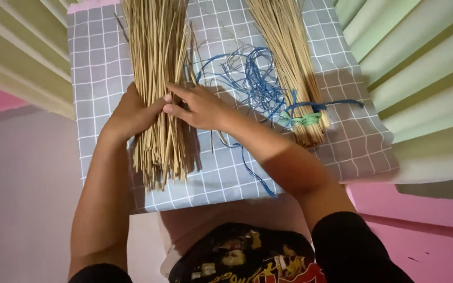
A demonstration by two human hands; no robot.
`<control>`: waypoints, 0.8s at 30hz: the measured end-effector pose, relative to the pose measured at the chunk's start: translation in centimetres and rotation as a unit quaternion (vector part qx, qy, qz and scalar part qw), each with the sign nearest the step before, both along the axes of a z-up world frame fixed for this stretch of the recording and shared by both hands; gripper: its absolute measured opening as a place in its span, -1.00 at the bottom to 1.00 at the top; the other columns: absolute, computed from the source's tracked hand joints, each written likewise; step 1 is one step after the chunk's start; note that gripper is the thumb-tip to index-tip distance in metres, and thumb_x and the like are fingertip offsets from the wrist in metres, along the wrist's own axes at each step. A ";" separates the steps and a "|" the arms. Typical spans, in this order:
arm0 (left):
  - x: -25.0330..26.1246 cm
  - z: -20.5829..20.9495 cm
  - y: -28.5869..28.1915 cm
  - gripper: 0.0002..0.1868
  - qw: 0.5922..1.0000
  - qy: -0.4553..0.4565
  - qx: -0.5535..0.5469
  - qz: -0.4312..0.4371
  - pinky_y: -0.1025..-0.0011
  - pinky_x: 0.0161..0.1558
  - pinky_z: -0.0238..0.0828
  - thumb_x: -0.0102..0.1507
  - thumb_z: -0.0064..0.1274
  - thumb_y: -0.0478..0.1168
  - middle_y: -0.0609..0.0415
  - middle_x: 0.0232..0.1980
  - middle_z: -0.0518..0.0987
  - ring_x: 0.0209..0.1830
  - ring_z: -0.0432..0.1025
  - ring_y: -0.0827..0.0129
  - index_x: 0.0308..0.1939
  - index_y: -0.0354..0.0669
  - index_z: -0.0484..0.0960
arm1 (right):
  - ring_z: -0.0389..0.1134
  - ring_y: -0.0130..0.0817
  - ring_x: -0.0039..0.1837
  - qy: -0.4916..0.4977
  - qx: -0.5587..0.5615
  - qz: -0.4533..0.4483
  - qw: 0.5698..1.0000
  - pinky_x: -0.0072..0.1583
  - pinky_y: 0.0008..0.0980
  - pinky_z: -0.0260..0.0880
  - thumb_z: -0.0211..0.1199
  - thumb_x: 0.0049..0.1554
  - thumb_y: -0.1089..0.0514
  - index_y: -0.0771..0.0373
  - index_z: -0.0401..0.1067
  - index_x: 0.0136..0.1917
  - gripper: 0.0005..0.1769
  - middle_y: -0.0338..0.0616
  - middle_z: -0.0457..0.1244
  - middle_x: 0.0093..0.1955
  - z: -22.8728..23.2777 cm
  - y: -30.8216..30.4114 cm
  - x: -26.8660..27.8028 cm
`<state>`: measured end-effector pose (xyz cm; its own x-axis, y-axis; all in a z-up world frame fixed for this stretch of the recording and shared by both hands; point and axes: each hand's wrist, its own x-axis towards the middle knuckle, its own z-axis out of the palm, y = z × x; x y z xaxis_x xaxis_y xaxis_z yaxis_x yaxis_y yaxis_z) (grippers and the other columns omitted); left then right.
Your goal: Sorting and tying long wooden sticks into bundles using blue plastic string
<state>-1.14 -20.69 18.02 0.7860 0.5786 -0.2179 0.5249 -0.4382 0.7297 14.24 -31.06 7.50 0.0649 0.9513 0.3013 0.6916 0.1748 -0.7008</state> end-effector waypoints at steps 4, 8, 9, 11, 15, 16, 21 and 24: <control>-1.5 -0.4 -0.4 0.02 1.000 0.011 -0.013 0.007 -0.21 0.18 0.37 0.27 0.10 0.29 -0.47 0.31 0.42 0.31 0.39 -0.27 0.49 -0.45 0.12 | 0.42 0.31 0.18 0.028 0.022 0.015 0.999 0.17 0.14 0.45 -0.12 0.40 -0.32 0.32 0.16 0.56 -0.24 0.41 0.33 0.24 -0.3 0.1 -0.4; -2.7 -1.4 0.1 0.13 1.000 0.012 -0.024 0.015 -0.26 0.17 0.36 0.27 0.08 0.33 -0.56 0.33 0.37 0.31 0.37 -0.34 0.55 -0.48 -0.01 | 0.44 0.11 -0.09 0.020 0.053 0.048 0.997 0.00 -0.05 0.47 -0.08 0.40 -0.31 0.18 0.20 0.55 -0.32 0.30 0.37 -0.01 -0.2 0.6 -1.0; -3.0 -1.4 0.1 0.12 1.000 0.008 -0.024 0.019 -0.27 0.17 0.35 0.30 0.06 0.31 -0.59 0.33 0.37 0.30 0.37 -0.36 0.55 -0.51 -0.04 | 0.43 -0.04 -0.29 0.029 0.055 0.063 0.996 -0.14 -0.21 0.46 -0.06 0.40 -0.31 0.09 0.21 0.56 -0.35 0.22 0.40 -0.25 -0.3 0.8 -1.1; -3.4 -1.6 0.6 0.10 0.999 0.007 -0.027 0.025 -0.28 0.18 0.34 0.30 0.06 0.29 -0.59 0.34 0.36 0.31 0.36 -0.37 0.56 -0.50 -0.03 | 0.38 0.14 0.04 0.018 0.028 0.076 0.997 0.09 -0.02 0.42 -0.14 0.39 -0.35 0.19 0.14 0.58 -0.27 0.33 0.30 0.09 0.8 0.0 -1.2; -3.9 -2.8 1.5 0.15 0.998 0.012 -0.042 0.045 -0.30 0.15 0.34 0.27 0.08 0.34 -0.56 0.35 0.36 0.32 0.35 -0.36 0.58 -0.46 -0.06 | 0.23 0.27 0.47 0.019 -0.017 0.116 0.993 0.45 0.25 0.23 -0.18 0.42 -0.34 0.12 -0.15 0.70 -0.22 0.39 0.14 0.51 -0.6 0.1 -1.7; -4.1 -2.6 1.4 0.15 0.998 0.015 -0.043 0.045 -0.30 0.15 0.34 0.27 0.08 0.34 -0.56 0.35 0.36 0.32 0.35 -0.36 0.58 -0.46 -0.06 | 0.23 0.27 0.47 0.022 -0.018 0.115 0.993 0.45 0.25 0.23 -0.18 0.42 -0.34 0.12 -0.15 0.70 -0.22 0.39 0.14 0.51 -0.4 0.2 -2.0; -5.1 -3.3 1.3 0.07 0.994 -0.033 -0.074 0.071 -0.33 0.19 0.27 0.32 0.08 0.19 -0.63 0.37 0.30 0.37 0.27 -0.44 0.58 -0.51 -0.09 | 0.20 0.28 0.52 -0.021 0.039 0.103 0.994 0.49 0.22 0.23 -0.18 0.45 -0.29 0.13 -0.15 0.70 -0.26 0.29 0.08 0.59 -1.4 0.9 -3.0; -4.6 -1.4 -0.5 0.06 0.996 0.001 -0.042 0.079 -0.31 0.27 0.22 0.28 0.10 0.16 -0.58 0.43 0.27 0.42 0.22 -0.44 0.58 -0.48 -0.06 | 0.38 0.12 0.32 0.015 0.139 0.066 0.988 0.31 0.02 0.45 -0.09 0.44 -0.16 0.11 0.21 0.52 -0.49 0.12 0.34 0.26 -2.8 1.7 -3.2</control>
